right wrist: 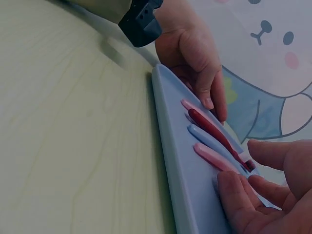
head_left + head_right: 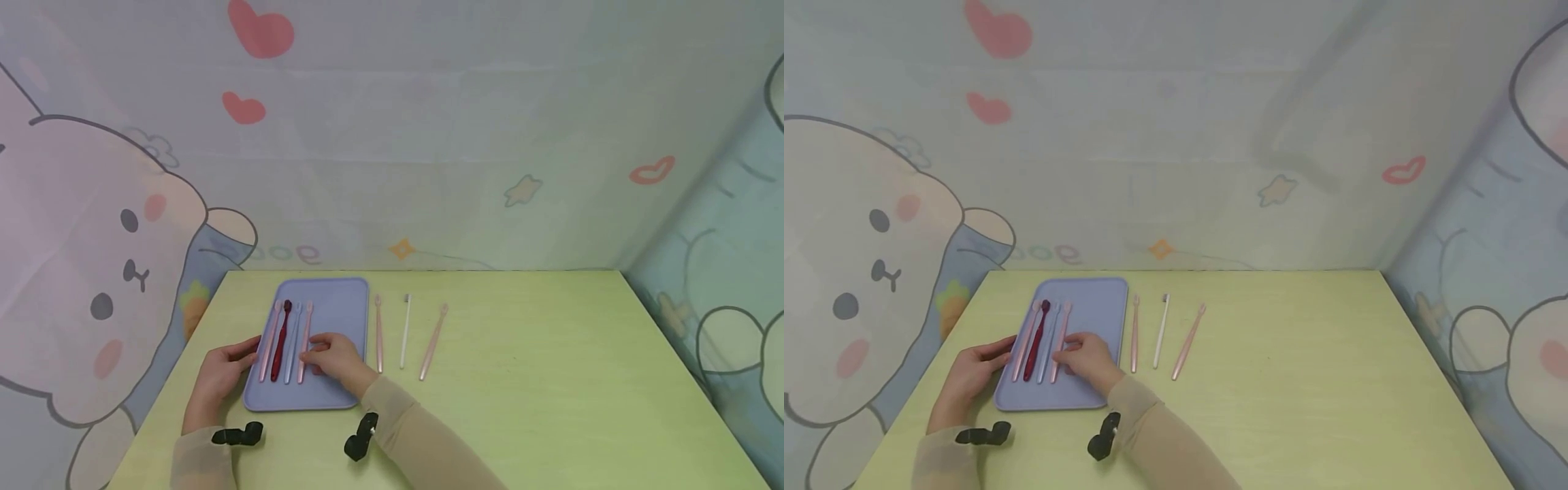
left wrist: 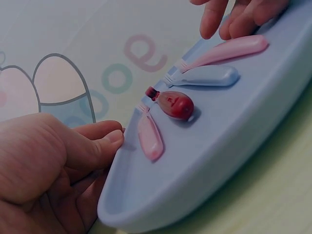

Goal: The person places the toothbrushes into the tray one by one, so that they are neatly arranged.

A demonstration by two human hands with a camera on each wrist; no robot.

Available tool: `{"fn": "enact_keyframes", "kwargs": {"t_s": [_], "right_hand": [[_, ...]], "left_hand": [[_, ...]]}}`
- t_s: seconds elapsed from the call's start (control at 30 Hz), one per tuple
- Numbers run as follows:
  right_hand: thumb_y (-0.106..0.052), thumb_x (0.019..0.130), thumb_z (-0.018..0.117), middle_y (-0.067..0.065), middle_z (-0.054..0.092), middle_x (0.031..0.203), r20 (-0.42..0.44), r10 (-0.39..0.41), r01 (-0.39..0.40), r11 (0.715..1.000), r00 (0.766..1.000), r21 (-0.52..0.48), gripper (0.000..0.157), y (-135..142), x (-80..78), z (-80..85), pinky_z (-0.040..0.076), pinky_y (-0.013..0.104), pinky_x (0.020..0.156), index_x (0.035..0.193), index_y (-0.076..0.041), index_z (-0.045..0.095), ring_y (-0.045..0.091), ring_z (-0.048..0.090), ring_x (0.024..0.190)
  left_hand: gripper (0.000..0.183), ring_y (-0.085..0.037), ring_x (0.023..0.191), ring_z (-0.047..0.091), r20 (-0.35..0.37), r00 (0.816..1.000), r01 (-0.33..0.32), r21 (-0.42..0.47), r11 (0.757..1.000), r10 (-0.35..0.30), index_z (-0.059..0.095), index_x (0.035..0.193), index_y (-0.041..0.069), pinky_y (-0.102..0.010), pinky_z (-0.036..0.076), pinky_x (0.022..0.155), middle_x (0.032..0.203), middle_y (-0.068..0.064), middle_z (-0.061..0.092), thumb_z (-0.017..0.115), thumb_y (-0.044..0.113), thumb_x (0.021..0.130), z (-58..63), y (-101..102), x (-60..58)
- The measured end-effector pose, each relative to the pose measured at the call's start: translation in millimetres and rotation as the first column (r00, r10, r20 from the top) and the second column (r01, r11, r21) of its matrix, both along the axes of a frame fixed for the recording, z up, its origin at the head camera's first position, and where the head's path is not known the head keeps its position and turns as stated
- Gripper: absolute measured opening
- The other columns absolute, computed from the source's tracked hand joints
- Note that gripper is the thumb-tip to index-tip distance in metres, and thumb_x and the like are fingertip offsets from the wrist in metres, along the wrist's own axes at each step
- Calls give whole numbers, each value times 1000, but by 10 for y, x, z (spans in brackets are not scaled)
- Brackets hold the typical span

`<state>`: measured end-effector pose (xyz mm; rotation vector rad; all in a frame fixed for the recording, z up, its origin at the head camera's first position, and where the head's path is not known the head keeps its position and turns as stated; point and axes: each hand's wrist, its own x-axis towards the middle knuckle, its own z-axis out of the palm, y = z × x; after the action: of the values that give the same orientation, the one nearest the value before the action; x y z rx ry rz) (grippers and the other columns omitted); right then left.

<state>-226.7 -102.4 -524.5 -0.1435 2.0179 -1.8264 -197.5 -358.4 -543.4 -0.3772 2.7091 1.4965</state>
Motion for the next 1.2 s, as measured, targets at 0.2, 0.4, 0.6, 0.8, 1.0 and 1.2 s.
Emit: {"fn": "enact_keyframes", "kwargs": {"t_s": [0.2, 0.4, 0.6, 0.8, 1.0, 1.2], "right_hand": [[-6, 94, 81, 5, 75, 104, -33, 17, -18, 1000, 999, -12, 47, 95, -24, -7, 64, 31, 77, 138, 4, 67, 20, 74, 83], [-5, 94, 80, 9, 75, 107, -66, 6, -10, 999, 998, -49, 47, 283, -55, -7, 65, 34, 81, 138, 5, 67, 21, 74, 90], [-3, 95, 77, 14, 74, 109, -120, 22, -34, 994, 992, -101, 46, 491, -122, -13, 65, 38, 84, 138, 9, 65, 20, 73, 93], [-5, 96, 77, 15, 75, 114, -194, 48, -56, 998, 980, -35, 45, 717, -151, 31, 65, 35, 82, 138, 8, 66, 25, 76, 98], [-8, 98, 76, 15, 75, 116, -238, 65, -67, 998, 969, 3, 44, 917, -99, 88, 65, 35, 81, 139, 6, 66, 33, 77, 101], [-10, 100, 75, 15, 75, 119, -278, 70, -66, 998, 958, 23, 44, 1126, -80, 74, 65, 42, 77, 140, 3, 66, 34, 77, 100]], "left_hand": [[45, -47, 149, 42, 2, 1000, -1, -7, 1000, 1, 60, 148, 1, -60, 32, 122, 146, -26, 60, 68, 11, 105, 2, -6, -6], [45, -46, 150, 41, 12, 1000, -8, 9, 1000, 8, 59, 149, 1, -60, 31, 123, 148, -26, 59, 67, 9, 105, 5, -2, -5], [46, -47, 150, 41, 7, 1000, -6, 5, 1000, 6, 59, 149, 1, -61, 31, 123, 148, -26, 58, 68, 10, 105, 33, 14, -1], [46, -47, 150, 41, 2, 1000, -7, 1, 1000, 7, 60, 148, 0, -61, 32, 123, 147, -26, 59, 68, 10, 105, 28, 17, 19], [45, -47, 149, 42, -10, 1000, -4, -21, 1000, 3, 60, 148, 1, -61, 31, 123, 147, -26, 60, 67, 10, 105, 22, 2, 32], [44, -46, 149, 43, -22, 1000, -11, -5, 1000, 11, 61, 147, 0, -60, 31, 123, 146, -26, 60, 67, 7, 104, 1, -4, 12]]}}
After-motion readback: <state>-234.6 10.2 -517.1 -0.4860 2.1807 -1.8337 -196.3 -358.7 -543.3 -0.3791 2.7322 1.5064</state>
